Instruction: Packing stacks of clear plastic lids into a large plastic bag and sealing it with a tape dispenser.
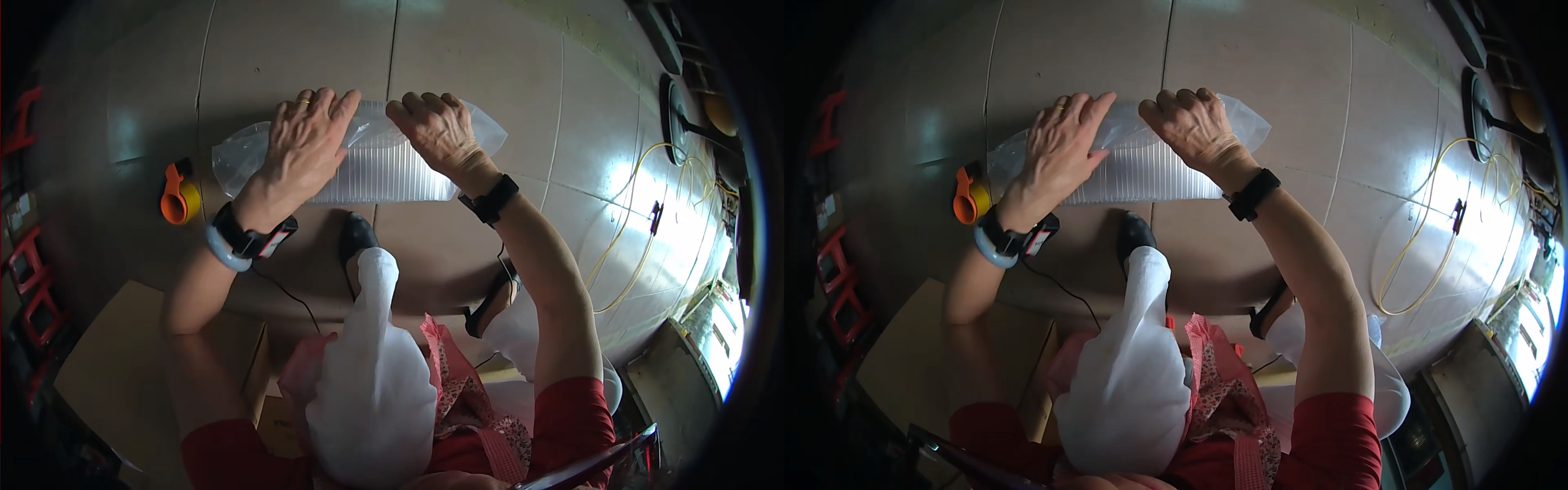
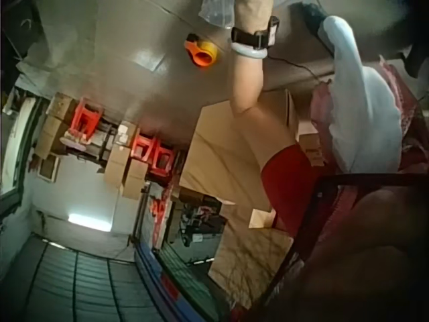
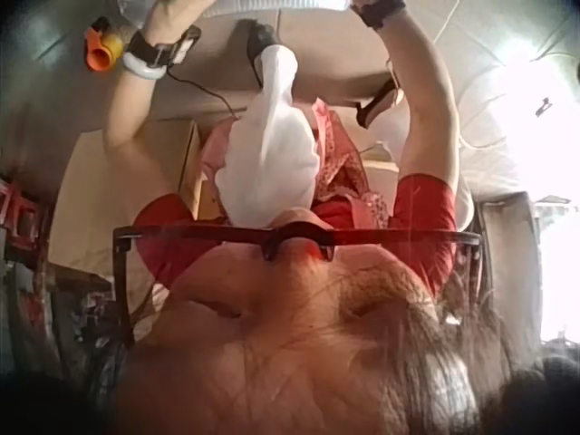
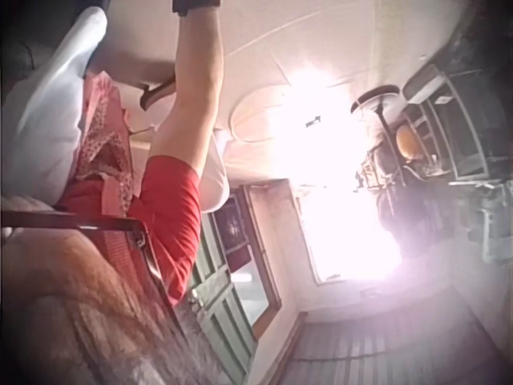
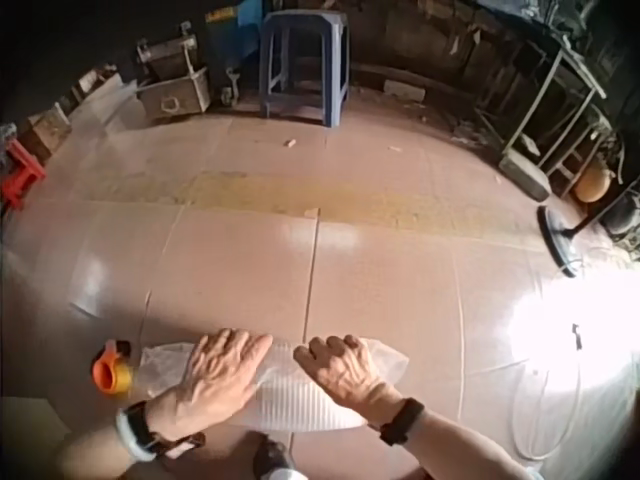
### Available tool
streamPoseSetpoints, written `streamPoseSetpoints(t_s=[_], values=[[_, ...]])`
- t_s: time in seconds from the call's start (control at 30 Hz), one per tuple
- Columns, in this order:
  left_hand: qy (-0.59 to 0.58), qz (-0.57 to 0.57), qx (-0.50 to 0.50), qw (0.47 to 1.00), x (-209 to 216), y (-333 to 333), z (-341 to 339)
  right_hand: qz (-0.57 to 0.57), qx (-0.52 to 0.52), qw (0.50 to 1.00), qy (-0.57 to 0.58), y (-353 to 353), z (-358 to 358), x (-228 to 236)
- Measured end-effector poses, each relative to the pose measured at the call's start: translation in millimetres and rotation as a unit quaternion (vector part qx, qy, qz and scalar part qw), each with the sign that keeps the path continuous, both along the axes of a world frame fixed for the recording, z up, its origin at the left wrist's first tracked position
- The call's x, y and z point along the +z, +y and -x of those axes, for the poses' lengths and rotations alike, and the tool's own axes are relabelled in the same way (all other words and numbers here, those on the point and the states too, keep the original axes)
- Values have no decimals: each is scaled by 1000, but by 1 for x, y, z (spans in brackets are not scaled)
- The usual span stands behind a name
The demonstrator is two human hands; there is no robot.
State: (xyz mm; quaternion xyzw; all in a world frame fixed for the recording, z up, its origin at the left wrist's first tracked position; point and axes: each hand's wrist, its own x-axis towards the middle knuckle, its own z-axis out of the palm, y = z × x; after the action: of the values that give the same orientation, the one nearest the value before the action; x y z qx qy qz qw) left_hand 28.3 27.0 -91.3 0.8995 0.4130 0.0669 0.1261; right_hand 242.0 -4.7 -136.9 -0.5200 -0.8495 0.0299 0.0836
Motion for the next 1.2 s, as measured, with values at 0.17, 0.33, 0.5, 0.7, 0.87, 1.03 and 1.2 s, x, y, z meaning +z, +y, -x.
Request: streamPoseSetpoints(t_s=[0.17,0.33,0.5,0.7,0.87,1.03,1.2], values=[[-4,-77,-65,995,-49,20,3,79,48,995,-42,-12,8,1],[-62,-149,-130,978,-68,25,12,144,-62,984,84,-14,6,40],[-43,-213,-175,960,-70,25,29,132,-37,989,-52,-24,-8,-5],[-99,-114,-241,959,-52,-2,54,12,51,999,-2,-36,-28,-19],[36,-131,-282,950,-54,2,78,37,188,979,-74,-46,-40,-13],[-15,-172,-288,942,-55,-2,81,99,208,973,2,-67,-69,-12],[-81,29,-173,981,-59,-15,95,177,102,978,34,-72,-73,-23]])
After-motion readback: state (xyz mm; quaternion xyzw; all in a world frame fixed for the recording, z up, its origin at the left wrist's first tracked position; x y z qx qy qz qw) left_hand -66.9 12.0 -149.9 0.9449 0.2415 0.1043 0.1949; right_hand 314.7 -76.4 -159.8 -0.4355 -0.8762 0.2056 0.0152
